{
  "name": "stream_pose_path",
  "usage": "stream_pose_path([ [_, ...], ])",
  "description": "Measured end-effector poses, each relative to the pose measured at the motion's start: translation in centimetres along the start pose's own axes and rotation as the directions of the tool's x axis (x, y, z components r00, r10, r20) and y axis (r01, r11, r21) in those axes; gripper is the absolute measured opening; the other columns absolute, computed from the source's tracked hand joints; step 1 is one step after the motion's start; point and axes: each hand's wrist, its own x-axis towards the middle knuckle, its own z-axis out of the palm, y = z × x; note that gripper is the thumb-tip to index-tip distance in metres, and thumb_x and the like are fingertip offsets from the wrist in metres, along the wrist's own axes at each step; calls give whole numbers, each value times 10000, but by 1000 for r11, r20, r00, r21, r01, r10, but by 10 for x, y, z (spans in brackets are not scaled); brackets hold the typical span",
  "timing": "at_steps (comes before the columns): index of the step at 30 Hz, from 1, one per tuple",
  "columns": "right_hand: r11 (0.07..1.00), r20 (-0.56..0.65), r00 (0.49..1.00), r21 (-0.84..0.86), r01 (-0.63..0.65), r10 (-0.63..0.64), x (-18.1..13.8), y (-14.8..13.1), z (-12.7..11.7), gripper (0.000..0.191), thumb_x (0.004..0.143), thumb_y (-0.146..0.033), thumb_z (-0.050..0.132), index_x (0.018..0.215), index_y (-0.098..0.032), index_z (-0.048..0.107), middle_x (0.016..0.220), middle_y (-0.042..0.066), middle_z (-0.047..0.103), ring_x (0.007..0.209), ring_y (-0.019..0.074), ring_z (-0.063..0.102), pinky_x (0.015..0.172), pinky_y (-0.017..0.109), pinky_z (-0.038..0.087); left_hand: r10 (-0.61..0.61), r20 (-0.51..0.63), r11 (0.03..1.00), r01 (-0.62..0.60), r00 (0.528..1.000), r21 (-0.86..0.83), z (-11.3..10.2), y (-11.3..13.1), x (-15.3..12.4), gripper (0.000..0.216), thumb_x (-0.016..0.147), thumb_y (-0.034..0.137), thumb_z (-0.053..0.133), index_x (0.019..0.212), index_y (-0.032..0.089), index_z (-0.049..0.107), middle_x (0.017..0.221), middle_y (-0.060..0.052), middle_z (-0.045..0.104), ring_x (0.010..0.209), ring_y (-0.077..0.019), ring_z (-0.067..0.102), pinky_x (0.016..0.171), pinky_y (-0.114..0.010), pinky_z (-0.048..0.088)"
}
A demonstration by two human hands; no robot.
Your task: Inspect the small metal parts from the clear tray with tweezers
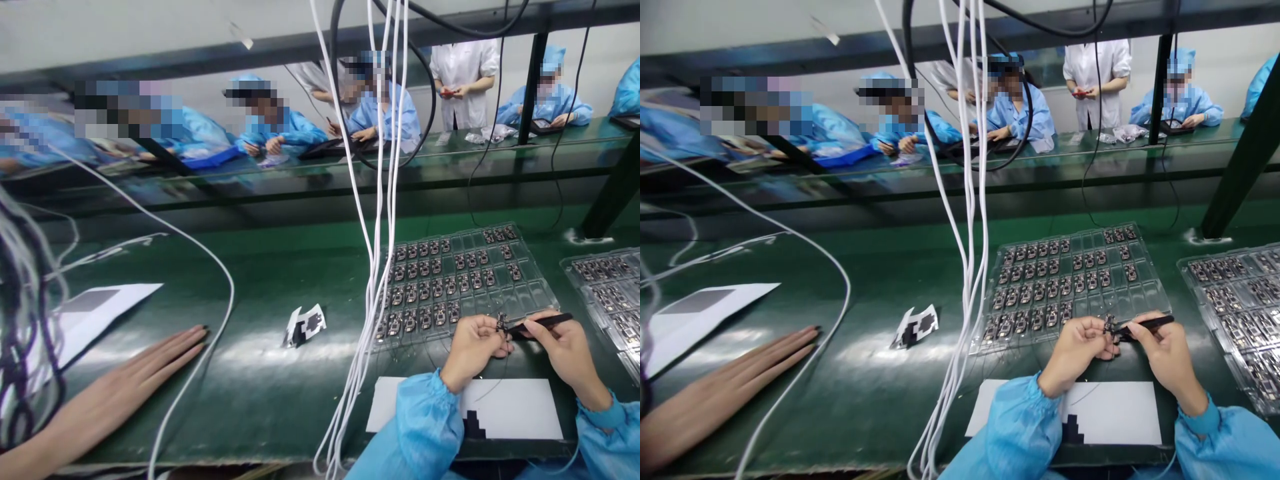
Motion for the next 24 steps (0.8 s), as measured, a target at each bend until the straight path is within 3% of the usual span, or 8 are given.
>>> stream_pose_path([
  [9, 955, 0, 964, -137, 264, -267, -5, -9, -3, 112, 797, -280, 628, 808, -205, 710, 820, 61, 730, 770, 217, 688, 674, 287, 577, -40, 14, 999, 40, 999, -14, -2, 4, 0, 274, 543, 261, 754, 702, 97, 603, 608, -66, 665, 594, -184, 664, 536, -219, 514],
  [12, 950, 38, 962, -152, 272, -269, -4, -8, -2, 100, 793, -270, 634, 797, -201, 706, 801, 58, 732, 749, 210, 690, 661, 275, 576, -51, 15, 999, 51, 999, -9, -2, 5, 0, 254, 542, 238, 729, 711, 92, 609, 609, -70, 666, 590, -184, 664, 538, -221, 516],
  [14, 949, 3, 962, -163, 268, -272, -4, -7, -2, 108, 794, -276, 634, 788, -195, 705, 791, 61, 730, 739, 207, 688, 657, 273, 573, -49, 21, 999, 49, 999, -8, -2, 5, 0, 237, 543, 223, 711, 710, 91, 607, 611, -72, 667, 589, -187, 665, 530, -219, 514],
  [20, 962, -298, 921, -186, 200, -249, -1, 4, -2, 190, 803, -346, 621, 841, -173, 691, 850, 95, 718, 732, 215, 680, 639, 295, 563, -28, 10, 1000, 29, 1000, -5, -5, 3, -2, 221, 541, 194, 681, 714, 99, 581, 621, -72, 666, 593, -191, 664, 518, -214, 507],
  [24, 956, -238, 934, -193, 222, -265, 9, 9, 2, 226, 838, -371, 568, 881, -179, 680, 909, 100, 713, 851, 231, 669, 700, 296, 549, -11, -2, 1000, 11, 1000, 14, -6, -1, 0, 222, 541, 195, 676, 713, 111, 564, 632, -68, 665, 590, -181, 660, 513, -209, 503],
])
